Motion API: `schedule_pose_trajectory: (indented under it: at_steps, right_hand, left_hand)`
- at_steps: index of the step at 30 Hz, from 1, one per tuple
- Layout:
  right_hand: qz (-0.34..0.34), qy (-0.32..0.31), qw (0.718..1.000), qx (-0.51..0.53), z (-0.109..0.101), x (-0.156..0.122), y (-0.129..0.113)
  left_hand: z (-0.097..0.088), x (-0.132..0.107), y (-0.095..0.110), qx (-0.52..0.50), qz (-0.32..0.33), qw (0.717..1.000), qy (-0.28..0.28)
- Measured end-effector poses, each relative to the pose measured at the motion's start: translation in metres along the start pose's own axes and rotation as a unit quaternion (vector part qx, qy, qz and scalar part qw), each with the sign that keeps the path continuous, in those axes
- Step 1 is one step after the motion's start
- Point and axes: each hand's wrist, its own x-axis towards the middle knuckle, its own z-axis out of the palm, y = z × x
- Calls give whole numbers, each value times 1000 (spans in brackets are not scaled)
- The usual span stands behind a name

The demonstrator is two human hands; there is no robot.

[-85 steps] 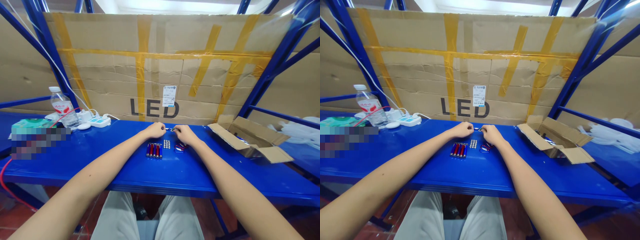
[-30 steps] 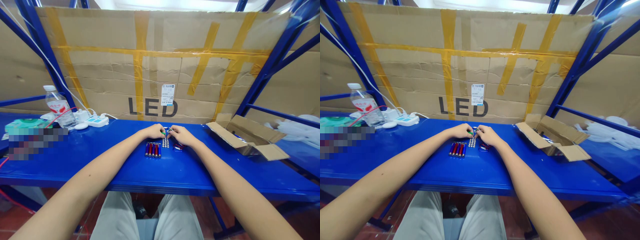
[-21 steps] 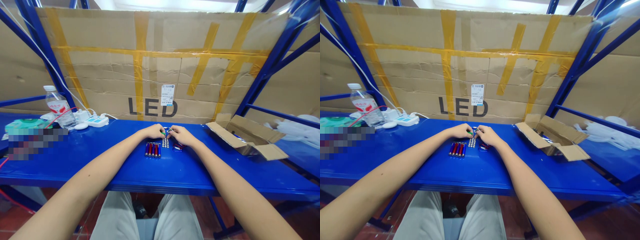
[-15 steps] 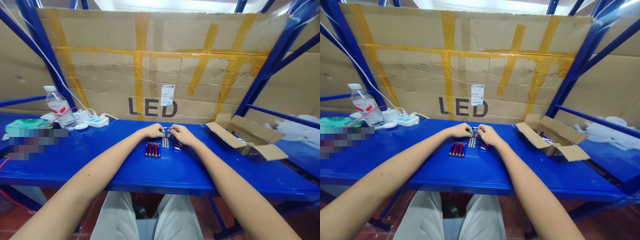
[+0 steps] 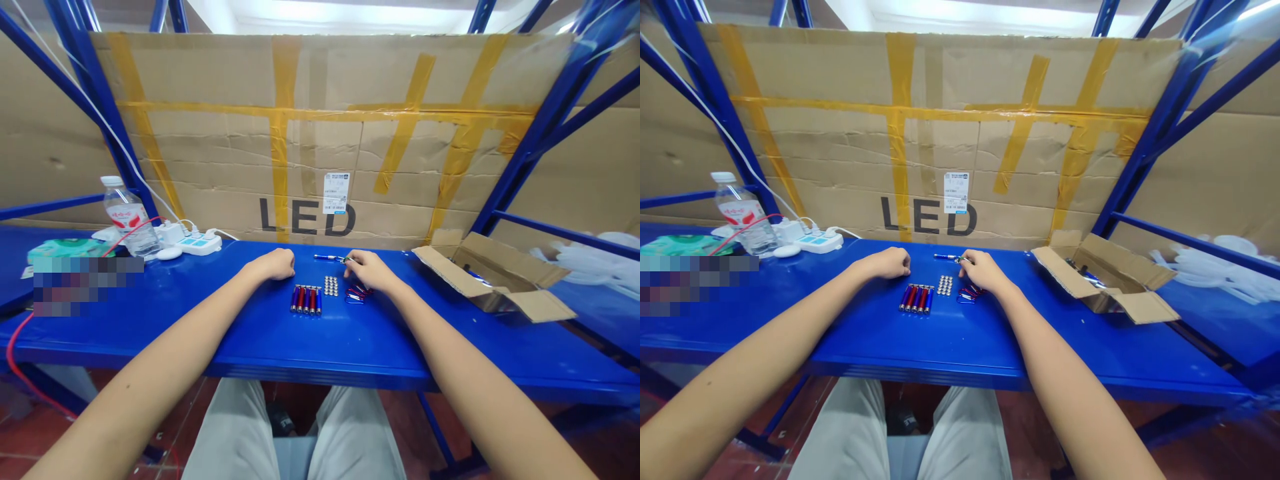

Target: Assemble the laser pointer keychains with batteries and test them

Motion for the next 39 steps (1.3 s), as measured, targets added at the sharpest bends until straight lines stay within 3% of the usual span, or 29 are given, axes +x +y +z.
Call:
schedule_pose_trajectory:
  at_steps: [10, 22, 39]
  right_hand:
    - [-9, -69, 998, 5, 6, -2, -4]
    - [-29, -61, 998, 1, 9, -2, -6]
    - [-20, -63, 998, 8, 8, -2, -6]
  left_hand:
    - [-8, 0, -1, -19, -34, 999, -27]
    - [-16, -12, -3, -140, -5, 980, -144]
    - [-13, -10, -6, -208, -28, 963, -168]
